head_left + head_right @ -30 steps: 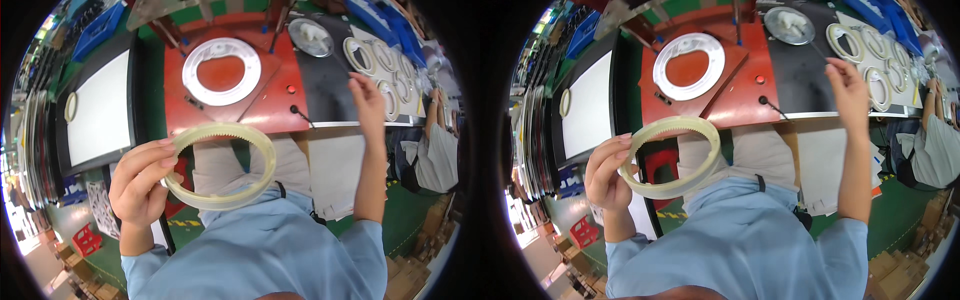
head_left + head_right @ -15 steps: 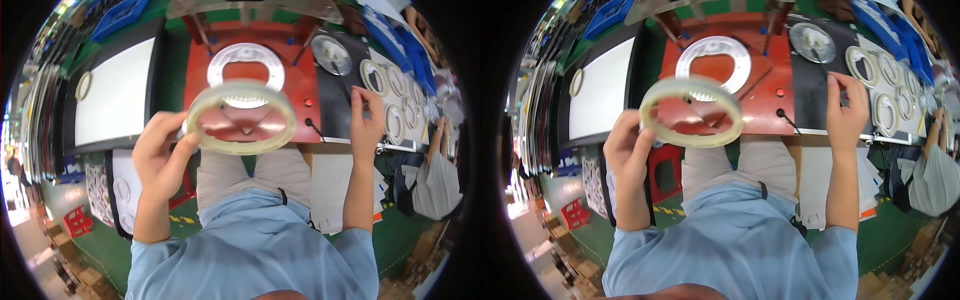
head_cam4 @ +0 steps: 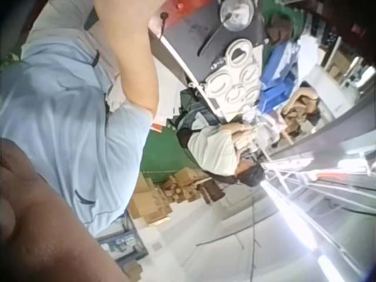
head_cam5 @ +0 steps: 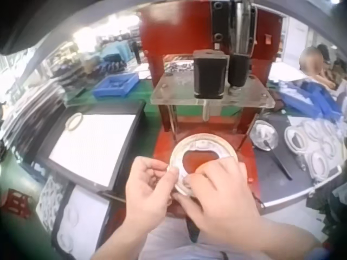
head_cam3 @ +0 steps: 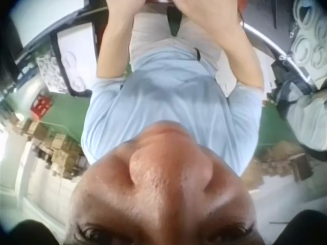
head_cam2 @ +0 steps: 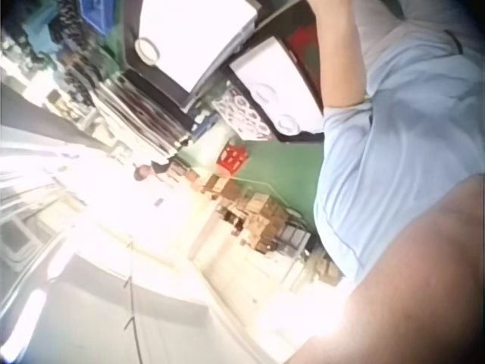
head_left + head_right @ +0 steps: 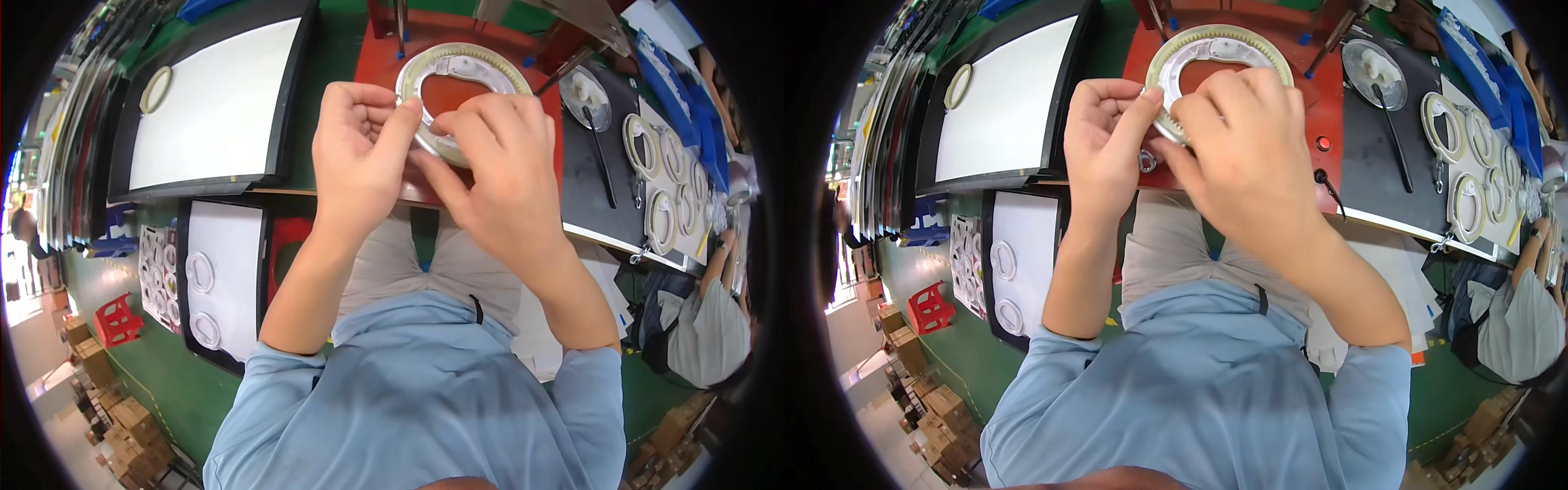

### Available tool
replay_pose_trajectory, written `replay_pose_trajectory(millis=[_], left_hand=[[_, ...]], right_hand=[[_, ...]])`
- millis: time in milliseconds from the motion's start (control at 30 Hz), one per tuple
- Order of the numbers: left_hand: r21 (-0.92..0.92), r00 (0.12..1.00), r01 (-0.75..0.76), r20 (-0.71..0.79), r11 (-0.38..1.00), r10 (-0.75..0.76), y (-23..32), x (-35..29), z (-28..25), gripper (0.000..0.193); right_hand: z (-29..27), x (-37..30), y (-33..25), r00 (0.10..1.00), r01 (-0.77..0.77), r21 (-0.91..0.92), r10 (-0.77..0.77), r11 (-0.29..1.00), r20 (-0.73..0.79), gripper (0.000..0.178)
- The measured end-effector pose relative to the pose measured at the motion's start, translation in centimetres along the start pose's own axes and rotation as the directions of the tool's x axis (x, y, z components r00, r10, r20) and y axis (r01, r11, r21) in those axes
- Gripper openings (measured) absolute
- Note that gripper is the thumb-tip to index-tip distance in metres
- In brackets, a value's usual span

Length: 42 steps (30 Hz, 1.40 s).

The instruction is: Assembling circular components onto a base using a manual press machine and a brush to apply a substance.

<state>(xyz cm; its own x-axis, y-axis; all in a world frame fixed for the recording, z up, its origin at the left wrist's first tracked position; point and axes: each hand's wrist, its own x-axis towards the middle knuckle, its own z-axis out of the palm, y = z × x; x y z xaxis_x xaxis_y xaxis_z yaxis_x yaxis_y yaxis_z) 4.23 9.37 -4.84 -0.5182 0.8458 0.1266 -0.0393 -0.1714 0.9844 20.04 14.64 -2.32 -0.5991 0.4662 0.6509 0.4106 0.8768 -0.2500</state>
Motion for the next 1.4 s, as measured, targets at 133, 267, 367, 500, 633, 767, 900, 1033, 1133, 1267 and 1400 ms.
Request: replay_pose_trajectory(millis=[133, 267, 367, 500, 633, 767, 900, 1033, 1133, 1267, 1400], left_hand=[[0.202, 0.999, 0.030, -0.042, 0.979, -0.022, 0.0, 0.8, 0.7, 0.032], [0.406, 0.995, -0.097, 0.048, 0.909, 0.085, 0.3, 1.3, 0.7, 0.026], [0.605, 0.896, -0.419, 0.152, 0.677, 0.418, -1.2, 1.5, -0.9, 0.016], [0.440, 0.904, -0.427, 0.201, 0.790, 0.377, -1.9, 0.5, -1.9, 0.010], [0.430, 0.883, -0.469, 0.205, 0.772, 0.423, -1.5, 0.5, -1.6, 0.008], [0.516, 0.819, -0.566, 0.260, 0.643, 0.512, -1.9, 0.8, -1.5, 0.011], [0.538, 0.804, -0.583, 0.275, 0.609, 0.527, -2.1, 0.2, -1.9, 0.014], [0.536, 0.822, -0.561, 0.276, 0.630, 0.498, -2.0, -0.1, -2.2, 0.013], [0.516, 0.804, -0.588, 0.284, 0.623, 0.523, -2.3, 0.2, -2.5, 0.012], [0.478, 0.807, -0.583, 0.243, 0.657, 0.539, -1.6, 0.7, -2.8, 0.012], [0.504, 0.694, -0.714, 0.414, 0.486, 0.590, 0.8, 3.0, -0.6, 0.017]], right_hand=[[-0.1, 0.8, 1.3, 0.999, -0.015, 0.026, 0.014, 1.000, 0.037, 0.027], [-0.8, 1.2, 2.8, 0.985, -0.134, 0.073, 0.125, 0.988, 0.117, 0.023], [-1.9, 1.2, 2.9, 0.971, -0.158, 0.063, 0.143, 0.985, 0.193, 0.021], [-2.2, 0.7, 2.9, 0.976, -0.091, -0.005, 0.091, 0.996, 0.199, 0.020], [-2.5, 0.9, 3.1, 0.985, -0.068, 0.015, 0.064, 0.998, 0.158, 0.021], [-1.4, 0.6, 4.7, 0.982, -0.087, -0.012, 0.088, 0.996, 0.169, 0.022], [-1.6, 0.2, 5.0, 0.978, -0.117, -0.007, 0.117, 0.993, 0.173, 0.024], [-1.9, 0.1, 4.8, 0.982, -0.101, -0.015, 0.102, 0.995, 0.157, 0.026], [-3.4, 1.0, 3.9, 0.981, -0.077, -0.017, 0.079, 0.997, 0.178, 0.029], [-9.5, 5.3, 3.6, 0.997, 0.061, -0.003, -0.061, 0.998, 0.044, 0.024], [-19.6, 1.9, 19.9, 0.973, -0.185, 0.017, 0.185, 0.983, -0.136, 0.024]])
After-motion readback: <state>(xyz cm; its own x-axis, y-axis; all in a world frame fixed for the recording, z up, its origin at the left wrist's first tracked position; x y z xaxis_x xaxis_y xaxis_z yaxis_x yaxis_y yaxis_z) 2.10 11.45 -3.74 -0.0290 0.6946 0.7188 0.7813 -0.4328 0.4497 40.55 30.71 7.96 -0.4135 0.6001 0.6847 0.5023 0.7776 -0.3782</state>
